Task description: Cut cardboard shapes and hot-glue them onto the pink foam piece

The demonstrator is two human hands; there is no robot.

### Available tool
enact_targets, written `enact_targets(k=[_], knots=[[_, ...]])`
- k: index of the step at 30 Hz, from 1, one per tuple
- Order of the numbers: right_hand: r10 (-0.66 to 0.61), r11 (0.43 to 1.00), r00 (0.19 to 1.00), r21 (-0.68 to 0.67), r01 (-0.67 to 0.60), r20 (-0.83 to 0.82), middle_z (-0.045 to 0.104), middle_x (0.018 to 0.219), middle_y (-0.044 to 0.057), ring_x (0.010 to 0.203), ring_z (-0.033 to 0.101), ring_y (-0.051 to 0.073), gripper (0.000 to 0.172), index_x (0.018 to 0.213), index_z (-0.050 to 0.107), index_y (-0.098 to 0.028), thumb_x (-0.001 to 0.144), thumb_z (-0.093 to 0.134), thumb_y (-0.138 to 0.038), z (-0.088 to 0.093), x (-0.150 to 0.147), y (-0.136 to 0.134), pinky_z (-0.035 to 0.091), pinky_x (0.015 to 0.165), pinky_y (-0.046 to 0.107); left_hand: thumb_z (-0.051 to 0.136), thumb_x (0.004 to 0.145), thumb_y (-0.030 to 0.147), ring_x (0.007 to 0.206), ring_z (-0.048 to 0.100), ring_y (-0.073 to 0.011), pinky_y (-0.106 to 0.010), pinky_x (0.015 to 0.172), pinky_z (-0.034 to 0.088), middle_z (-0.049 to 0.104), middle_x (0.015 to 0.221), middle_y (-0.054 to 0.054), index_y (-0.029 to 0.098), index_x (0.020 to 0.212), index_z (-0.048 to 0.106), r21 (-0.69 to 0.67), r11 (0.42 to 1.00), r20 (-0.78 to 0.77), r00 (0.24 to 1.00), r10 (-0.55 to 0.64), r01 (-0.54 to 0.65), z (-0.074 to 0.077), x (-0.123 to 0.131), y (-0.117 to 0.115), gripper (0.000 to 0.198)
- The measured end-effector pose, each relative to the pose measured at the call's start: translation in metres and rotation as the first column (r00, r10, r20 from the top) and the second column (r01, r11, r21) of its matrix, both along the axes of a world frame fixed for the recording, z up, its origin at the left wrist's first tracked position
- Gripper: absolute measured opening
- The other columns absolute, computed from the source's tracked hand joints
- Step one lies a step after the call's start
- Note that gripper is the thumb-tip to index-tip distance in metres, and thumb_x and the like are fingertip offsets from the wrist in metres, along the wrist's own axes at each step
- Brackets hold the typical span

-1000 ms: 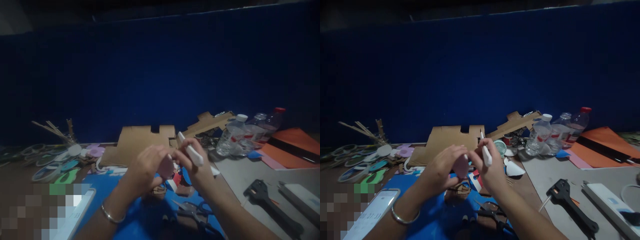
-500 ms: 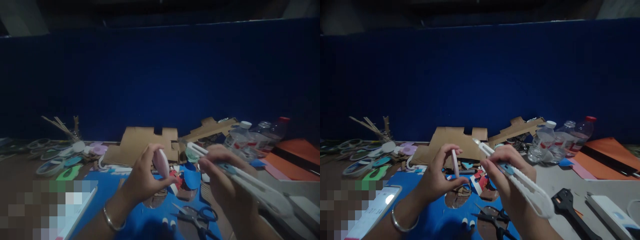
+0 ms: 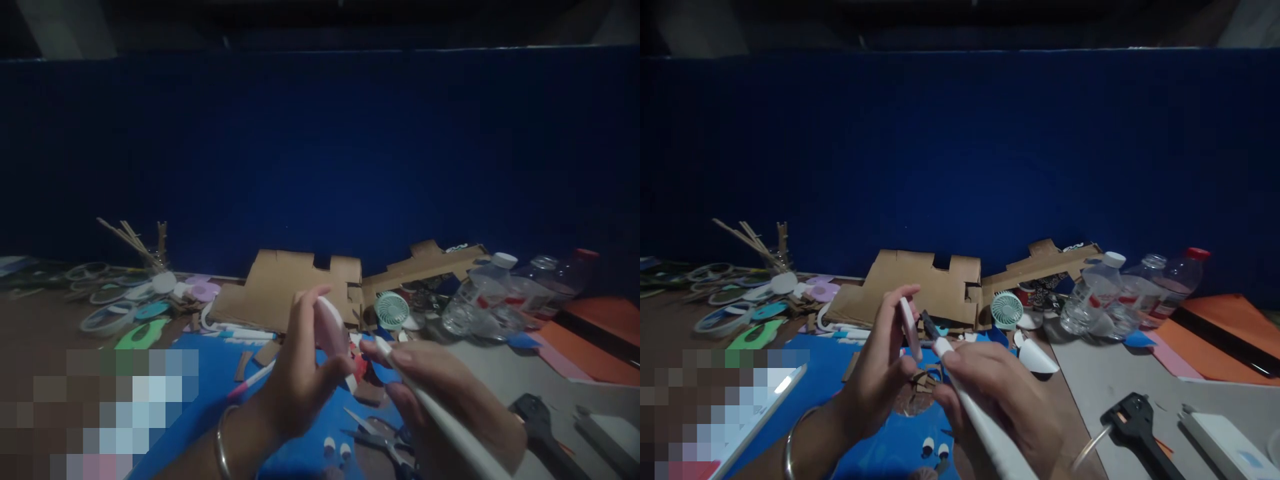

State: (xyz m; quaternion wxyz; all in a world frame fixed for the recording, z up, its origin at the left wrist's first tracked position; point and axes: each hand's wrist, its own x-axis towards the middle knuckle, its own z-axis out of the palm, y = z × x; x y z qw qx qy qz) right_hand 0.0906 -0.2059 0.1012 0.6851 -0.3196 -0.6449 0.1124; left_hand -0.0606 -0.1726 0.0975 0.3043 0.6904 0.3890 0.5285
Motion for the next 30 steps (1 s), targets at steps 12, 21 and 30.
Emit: enact_targets(k=[12,21,30], knots=[[0.318,0.857,0.900,-0.317,-0.407,-0.298,0.073,0.073,0.006,0.070,0.070,0.025,0.013,0.078,0.067,-0.021,0.077,0.064,-0.034,0.019,0.031,0.022,0.058,0.063,0.039,0.070,0.068,0.029,0.071,0.058,-0.0162,-0.025,0.057,0.048,0.062,0.078,-0.001,0.022,0.088,0.061,-0.195,0.981,0.018,1.000,-0.006,0.009,0.013,-0.007,0.009,0.023],[0.294,0.846,0.895,-0.344,-0.407,-0.336,0.072,0.073,0.004,0.068,0.070,0.024,0.011,0.074,0.062,-0.021,0.079,0.063,-0.030,0.012,0.030,0.027,0.059,0.064,0.038,0.072,0.065,0.031,0.066,0.060,-0.0134,-0.021,0.054,0.049,0.065,0.072,0.001,0.025,0.082,0.067,-0.241,0.970,-0.005,1.000,0.019,-0.020,0.015,-0.008,0.008,0.019],[0.301,0.799,0.897,-0.428,-0.423,-0.325,0.072,0.070,0.004,0.070,0.070,0.022,0.013,0.074,0.064,-0.020,0.077,0.066,-0.033,0.023,0.031,0.021,0.057,0.063,0.034,0.072,0.066,0.027,0.064,0.059,-0.0119,-0.019,0.053,0.049,0.065,0.070,0.003,0.026,0.079,0.068,-0.209,0.978,0.016,1.000,0.000,0.003,0.021,-0.007,0.004,0.013]])
